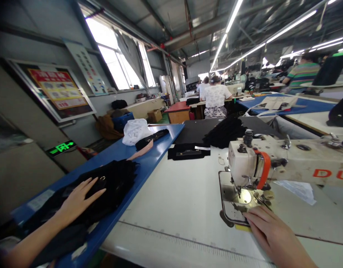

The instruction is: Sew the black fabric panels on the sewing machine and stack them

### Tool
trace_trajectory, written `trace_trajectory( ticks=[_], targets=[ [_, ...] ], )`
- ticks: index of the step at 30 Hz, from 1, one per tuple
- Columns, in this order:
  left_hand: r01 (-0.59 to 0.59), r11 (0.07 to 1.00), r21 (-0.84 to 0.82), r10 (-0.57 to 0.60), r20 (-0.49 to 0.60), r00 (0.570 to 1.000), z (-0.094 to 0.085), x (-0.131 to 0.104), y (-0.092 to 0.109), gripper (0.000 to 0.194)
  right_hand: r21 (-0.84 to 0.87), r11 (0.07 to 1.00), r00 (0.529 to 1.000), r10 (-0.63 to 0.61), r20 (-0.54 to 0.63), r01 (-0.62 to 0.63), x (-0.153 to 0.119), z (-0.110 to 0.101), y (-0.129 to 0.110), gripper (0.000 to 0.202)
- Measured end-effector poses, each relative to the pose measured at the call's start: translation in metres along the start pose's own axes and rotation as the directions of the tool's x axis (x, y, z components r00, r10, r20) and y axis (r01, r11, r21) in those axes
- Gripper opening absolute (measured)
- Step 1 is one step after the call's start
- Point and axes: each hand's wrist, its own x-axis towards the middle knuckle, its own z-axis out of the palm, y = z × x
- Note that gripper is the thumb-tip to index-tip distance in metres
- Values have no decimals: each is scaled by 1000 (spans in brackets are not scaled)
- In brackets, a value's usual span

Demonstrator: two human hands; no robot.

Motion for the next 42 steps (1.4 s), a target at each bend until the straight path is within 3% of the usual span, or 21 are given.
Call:
trace_trajectory(
  ticks=[2,5,10,19,24,29,33,42],
  targets=[
    [-26,998,-52,25,-23,999,-10,-10,-2,75,11,1000,1000,-16,-4,16,0,0,1,32],
    [-99,988,-116,103,29,994,-29,-25,-5,68,28,998,999,-48,-23,49,0,-1,3,32],
    [-198,977,-84,206,98,974,-50,-35,-3,73,34,997,998,-68,-19,68,-4,4,7,31],
    [-231,971,-57,236,106,966,-51,-39,3,74,21,1000,1000,-22,15,22,-15,11,12,35],
    [-252,967,22,249,105,963,-49,-26,6,75,7,1000,1000,-18,18,18,-13,10,10,37],
    [-311,949,50,298,180,938,-44,-6,13,60,38,999,1000,-17,13,16,-9,6,7,35],
    [-342,938,57,322,227,919,-50,2,17,53,21,1000,1000,-14,11,14,-7,3,5,34],
    [-315,943,107,285,225,932,-48,11,36,37,25,1000,1000,8,27,-8,-6,2,3,35]
  ],
)
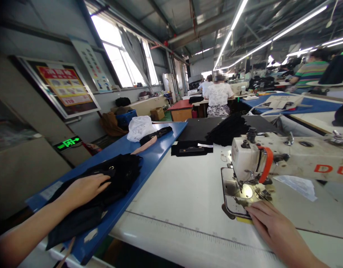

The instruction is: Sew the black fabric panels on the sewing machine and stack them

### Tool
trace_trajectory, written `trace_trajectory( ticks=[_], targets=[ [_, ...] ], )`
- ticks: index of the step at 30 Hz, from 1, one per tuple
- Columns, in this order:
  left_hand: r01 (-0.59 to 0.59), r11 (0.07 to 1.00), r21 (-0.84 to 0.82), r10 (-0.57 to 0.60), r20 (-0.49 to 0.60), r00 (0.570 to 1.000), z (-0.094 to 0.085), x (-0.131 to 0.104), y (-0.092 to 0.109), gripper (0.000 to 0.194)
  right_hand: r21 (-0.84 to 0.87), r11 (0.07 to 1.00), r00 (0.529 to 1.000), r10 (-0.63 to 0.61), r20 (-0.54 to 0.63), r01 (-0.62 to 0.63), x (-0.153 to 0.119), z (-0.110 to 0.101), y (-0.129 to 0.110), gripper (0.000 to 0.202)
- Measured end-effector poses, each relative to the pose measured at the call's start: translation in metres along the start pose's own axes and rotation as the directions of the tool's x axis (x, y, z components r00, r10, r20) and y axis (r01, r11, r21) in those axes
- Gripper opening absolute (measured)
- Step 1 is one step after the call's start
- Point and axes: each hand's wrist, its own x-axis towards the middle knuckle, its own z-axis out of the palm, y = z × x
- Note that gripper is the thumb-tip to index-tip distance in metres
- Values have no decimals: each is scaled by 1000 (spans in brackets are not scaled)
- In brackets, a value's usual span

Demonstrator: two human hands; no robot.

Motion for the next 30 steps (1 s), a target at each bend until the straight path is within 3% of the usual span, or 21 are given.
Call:
trace_trajectory(
  ticks=[4,7,9,11,13,15,17,20,24,27,30],
  targets=[
    [49,999,-9,-50,-98,994,-11,5,5,31,15,1000,1000,3,-2,-3,2,-2,-2,33],
    [185,983,-22,-183,-306,934,-33,9,14,38,33,999,1000,20,13,-20,4,-3,-3,31],
    [199,979,-49,-200,-433,879,-46,11,30,42,44,999,999,30,29,-32,4,-4,-4,31],
    [93,994,-65,-112,-479,871,-50,15,59,43,59,997,998,41,42,-44,5,-4,-5,30],
    [-78,995,-62,42,-451,891,-40,17,101,41,76,995,997,57,53,-61,6,-4,-6,28],
    [-249,967,-48,209,-407,889,-17,16,149,37,96,992,994,79,73,-86,7,-6,-9,27],
    [-399,916,-34,353,-401,845,13,12,197,38,115,986,990,107,95,-117,10,-8,-11,26],
    [-505,861,-60,437,-421,795,53,4,251,41,137,979,984,137,110,-151,15,-12,-11,27],
    [-557,814,-165,432,-470,770,77,-3,278,37,158,972,979,152,138,-173,20,-16,-16,27],
    [-549,793,-263,389,-474,790,77,-6,279,33,218,953,970,175,169,-210,30,-15,-35,30],
    [-550,761,-343,375,-460,805,73,-10,282,30,272,938,956,144,254,-214,53,-8,-60,49]
  ],
)
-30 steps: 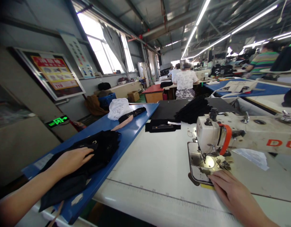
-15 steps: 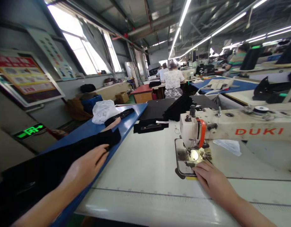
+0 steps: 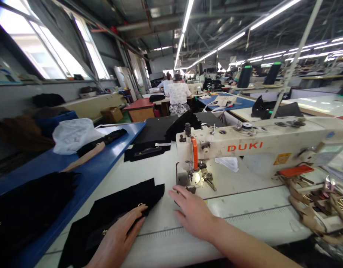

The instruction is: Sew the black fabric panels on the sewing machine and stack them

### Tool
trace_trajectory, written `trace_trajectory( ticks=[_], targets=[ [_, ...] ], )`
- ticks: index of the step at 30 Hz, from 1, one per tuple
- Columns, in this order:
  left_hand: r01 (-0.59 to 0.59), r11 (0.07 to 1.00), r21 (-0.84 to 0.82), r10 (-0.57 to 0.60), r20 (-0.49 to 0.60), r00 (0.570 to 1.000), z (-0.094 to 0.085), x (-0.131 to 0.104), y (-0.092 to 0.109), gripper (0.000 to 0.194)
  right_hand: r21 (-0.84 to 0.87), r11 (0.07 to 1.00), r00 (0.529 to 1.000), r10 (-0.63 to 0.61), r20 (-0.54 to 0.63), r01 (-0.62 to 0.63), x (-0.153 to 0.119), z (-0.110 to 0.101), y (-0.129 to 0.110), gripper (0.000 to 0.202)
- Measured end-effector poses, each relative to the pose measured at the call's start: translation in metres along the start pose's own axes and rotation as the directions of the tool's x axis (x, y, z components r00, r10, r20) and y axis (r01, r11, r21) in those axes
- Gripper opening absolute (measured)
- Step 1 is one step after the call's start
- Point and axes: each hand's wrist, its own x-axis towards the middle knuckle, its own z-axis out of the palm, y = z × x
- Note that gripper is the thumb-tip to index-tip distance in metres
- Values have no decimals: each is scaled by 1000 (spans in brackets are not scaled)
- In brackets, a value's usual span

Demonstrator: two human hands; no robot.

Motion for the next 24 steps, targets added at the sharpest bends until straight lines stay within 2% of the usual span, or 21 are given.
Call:
trace_trajectory(
  ticks=[1,3,4,7,10,12,16,18,20,22,24],
  targets=[
    [4,1000,-30,-4,2,1000,-1,0,3,29,18,1000,999,-18,47,17,9,3,-8,48],
    [16,996,-91,-16,2,1000,-1,-1,8,28,58,995,984,-86,157,78,26,9,-18,28],
    [29,992,-120,-29,0,1000,0,-1,10,28,63,995,980,-93,175,84,33,10,-21,19],
    [107,974,-201,-106,16,994,1,0,14,29,131,990,993,-70,94,58,42,6,-16,16],
    [197,945,-262,-191,50,980,1,6,16,29,213,977,999,6,-32,1,33,-8,-2,20],
    [240,924,-297,-228,76,971,1,14,17,31,237,969,993,91,-76,-71,21,-18,8,21],
    [265,893,-362,-226,149,963,4,33,20,35,229,953,975,214,-49,-198,-10,-33,20,28],
    [229,905,-357,-191,140,972,9,39,20,35,195,954,973,232,-9,-226,-26,-37,23,33],
    [129,937,-324,-111,72,991,18,44,20,34,163,957,970,243,-8,-238,-41,-41,28,34],
    [-26,963,-269,31,15,999,27,48,20,33,149,957,965,259,-52,-249,-52,-47,38,30],
    [-195,958,-209,204,21,979,35,54,22,32,125,951,949,296,-112,-282,-59,-57,55,23]
  ],
)
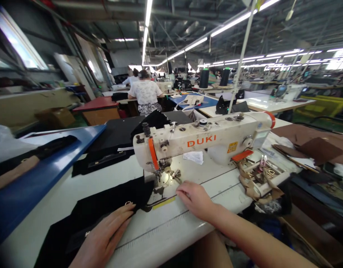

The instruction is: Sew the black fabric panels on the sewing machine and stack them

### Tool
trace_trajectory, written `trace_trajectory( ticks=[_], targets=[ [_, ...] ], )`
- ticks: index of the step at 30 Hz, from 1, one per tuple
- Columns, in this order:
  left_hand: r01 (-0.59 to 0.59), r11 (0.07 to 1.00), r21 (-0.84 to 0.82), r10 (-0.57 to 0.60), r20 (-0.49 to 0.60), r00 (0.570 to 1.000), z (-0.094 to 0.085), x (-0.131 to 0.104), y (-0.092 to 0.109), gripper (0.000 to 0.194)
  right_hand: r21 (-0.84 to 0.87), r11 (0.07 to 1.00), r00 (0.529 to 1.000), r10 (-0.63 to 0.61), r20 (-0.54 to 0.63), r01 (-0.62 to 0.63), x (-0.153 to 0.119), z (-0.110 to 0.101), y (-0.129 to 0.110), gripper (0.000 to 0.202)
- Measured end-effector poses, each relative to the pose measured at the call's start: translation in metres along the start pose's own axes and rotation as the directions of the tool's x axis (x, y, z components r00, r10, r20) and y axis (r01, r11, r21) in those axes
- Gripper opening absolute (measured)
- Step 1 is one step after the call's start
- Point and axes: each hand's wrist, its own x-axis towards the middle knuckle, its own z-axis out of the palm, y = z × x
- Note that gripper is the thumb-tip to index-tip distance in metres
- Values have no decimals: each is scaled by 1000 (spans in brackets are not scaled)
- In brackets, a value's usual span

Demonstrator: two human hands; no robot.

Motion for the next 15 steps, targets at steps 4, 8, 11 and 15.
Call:
trace_trajectory(
  ticks=[4,8,11,15],
  targets=[
    [-136,987,89,127,98,987,9,11,1,31,-191,975,987,84,-139,-110,14,-34,36,17],
    [-121,987,109,110,101,989,10,13,2,32,-263,953,977,105,-187,-153,31,-59,58,30],
    [-117,984,132,105,96,990,10,13,3,35,-293,942,975,106,-194,-161,39,-64,66,30],
    [-111,983,145,97,101,990,12,13,3,35,-334,928,975,104,-196,-166,47,-62,75,30]
  ],
)
